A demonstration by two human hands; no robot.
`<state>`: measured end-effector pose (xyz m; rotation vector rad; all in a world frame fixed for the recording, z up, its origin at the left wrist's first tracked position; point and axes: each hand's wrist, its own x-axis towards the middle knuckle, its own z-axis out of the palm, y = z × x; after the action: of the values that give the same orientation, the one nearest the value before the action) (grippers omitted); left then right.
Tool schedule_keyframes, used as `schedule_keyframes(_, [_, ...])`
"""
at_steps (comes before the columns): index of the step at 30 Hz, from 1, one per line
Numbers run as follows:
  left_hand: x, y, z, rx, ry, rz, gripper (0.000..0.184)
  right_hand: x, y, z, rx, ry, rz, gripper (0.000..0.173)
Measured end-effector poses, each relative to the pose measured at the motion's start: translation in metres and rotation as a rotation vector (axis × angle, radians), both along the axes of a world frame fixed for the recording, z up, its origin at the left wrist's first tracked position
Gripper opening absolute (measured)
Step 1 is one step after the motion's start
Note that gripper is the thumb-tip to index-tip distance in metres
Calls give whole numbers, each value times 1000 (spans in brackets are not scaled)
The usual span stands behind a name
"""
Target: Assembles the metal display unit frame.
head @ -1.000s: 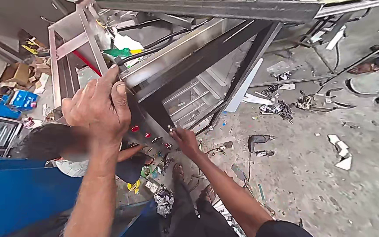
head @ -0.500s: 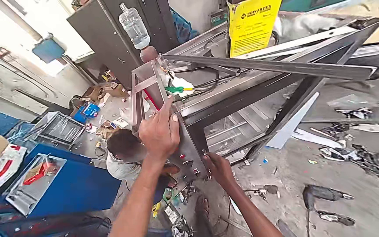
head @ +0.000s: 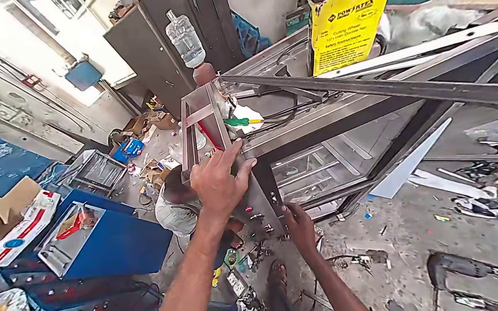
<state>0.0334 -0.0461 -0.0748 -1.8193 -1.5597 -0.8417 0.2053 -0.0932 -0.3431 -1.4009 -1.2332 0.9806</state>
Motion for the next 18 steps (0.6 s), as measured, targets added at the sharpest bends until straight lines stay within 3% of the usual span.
schedule_keyframes(5, [6,4,7,63,-23,19,46,-11,-24,-68,-332,268,28,30])
schedule_keyframes(10, [-1,-13,9,-187,-13,-95,49,-32,-41,-131,-677,533,56,66])
schedule_keyframes(14, [-9,-7,13,-169,-8,-196,52,-56,-20,-136,-740,654,33,84])
schedule_keyframes(18, [-12,-2,8,-111,-15,-233,50,-79,4,-137,-735,734,-82,89])
